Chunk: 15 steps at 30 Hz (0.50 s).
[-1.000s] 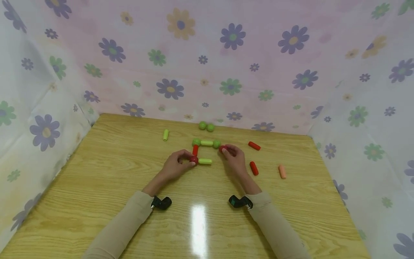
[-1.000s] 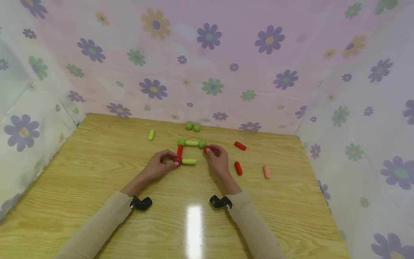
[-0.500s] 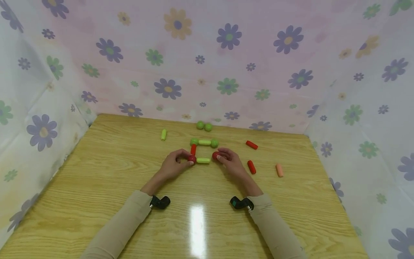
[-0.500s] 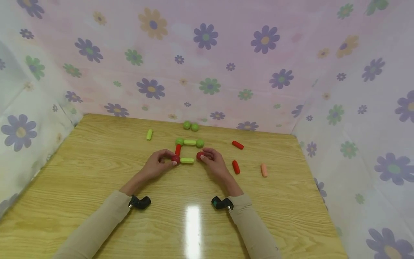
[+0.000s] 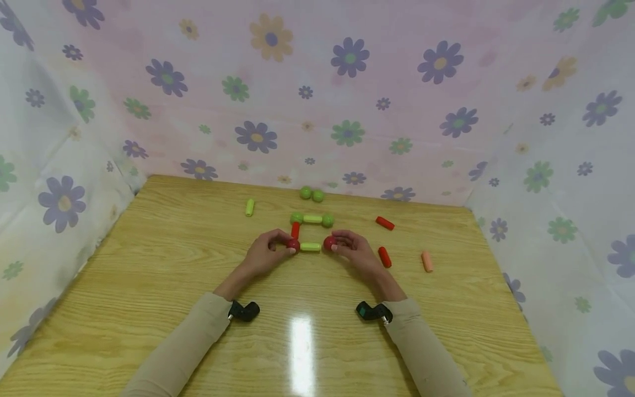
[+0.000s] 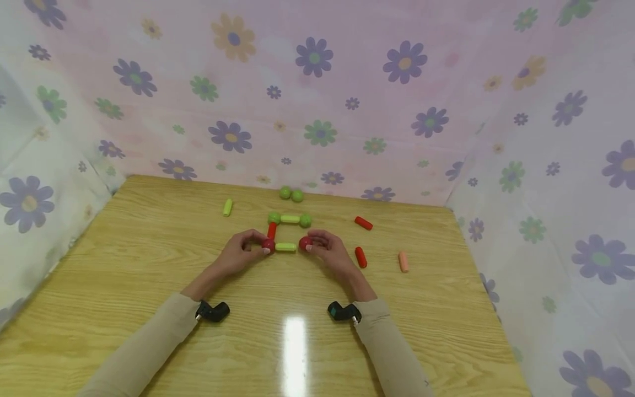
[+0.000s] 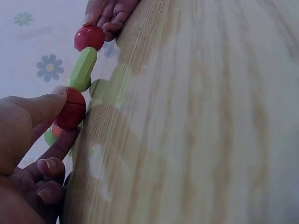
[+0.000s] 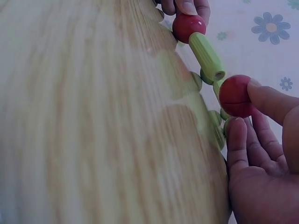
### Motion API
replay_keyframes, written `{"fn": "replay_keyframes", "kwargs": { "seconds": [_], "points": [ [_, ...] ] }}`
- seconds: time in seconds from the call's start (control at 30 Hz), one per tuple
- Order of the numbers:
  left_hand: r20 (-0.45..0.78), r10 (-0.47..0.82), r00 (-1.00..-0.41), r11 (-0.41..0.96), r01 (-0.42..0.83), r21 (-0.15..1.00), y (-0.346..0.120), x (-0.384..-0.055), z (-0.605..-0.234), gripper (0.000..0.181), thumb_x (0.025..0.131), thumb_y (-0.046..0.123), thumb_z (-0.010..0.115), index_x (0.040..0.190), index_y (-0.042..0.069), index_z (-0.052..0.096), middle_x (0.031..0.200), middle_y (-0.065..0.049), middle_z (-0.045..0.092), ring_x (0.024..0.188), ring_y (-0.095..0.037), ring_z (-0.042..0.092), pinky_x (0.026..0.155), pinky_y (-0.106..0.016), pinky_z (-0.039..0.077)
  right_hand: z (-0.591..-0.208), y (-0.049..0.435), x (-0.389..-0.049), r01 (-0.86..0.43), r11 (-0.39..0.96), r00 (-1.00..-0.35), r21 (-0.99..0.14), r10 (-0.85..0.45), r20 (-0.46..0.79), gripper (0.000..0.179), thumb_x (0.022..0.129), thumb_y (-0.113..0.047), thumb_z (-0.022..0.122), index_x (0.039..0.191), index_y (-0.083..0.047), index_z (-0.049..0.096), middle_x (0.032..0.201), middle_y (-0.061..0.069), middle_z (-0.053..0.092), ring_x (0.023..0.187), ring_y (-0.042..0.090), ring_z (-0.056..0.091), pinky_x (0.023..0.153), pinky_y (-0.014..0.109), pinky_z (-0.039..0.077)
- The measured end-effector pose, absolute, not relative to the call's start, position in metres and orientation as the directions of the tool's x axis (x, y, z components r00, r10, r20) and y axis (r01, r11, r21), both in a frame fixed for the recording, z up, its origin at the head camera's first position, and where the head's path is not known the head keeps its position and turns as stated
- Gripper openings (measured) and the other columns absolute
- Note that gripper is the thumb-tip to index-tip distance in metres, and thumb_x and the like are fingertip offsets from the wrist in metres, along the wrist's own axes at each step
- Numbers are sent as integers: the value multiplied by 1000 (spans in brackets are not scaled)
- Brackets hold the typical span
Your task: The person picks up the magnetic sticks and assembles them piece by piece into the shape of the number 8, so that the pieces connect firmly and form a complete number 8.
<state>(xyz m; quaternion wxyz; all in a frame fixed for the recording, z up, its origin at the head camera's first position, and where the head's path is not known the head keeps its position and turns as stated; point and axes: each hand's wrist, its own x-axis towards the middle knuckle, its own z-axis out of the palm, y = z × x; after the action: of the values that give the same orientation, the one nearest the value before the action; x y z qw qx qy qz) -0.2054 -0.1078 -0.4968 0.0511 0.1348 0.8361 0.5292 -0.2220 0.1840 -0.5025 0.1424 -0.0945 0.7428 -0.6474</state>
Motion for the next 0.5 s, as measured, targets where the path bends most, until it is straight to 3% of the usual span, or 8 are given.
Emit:
{"fn": "replay_keyframes", "kwargs": {
  "seconds": [0.5],
  "points": [
    [51,263,-963,431,165,887,-107,-205,-497,21,94,26,75,112,16,71,111,-2,71,68,-16,43,64,-29,34,-502,183,-220,23,176,-931,-984,-356,-85,40,98,-6,68,135,1,57,129,16,63,112,13,62,92,21,50]
  ]
}}
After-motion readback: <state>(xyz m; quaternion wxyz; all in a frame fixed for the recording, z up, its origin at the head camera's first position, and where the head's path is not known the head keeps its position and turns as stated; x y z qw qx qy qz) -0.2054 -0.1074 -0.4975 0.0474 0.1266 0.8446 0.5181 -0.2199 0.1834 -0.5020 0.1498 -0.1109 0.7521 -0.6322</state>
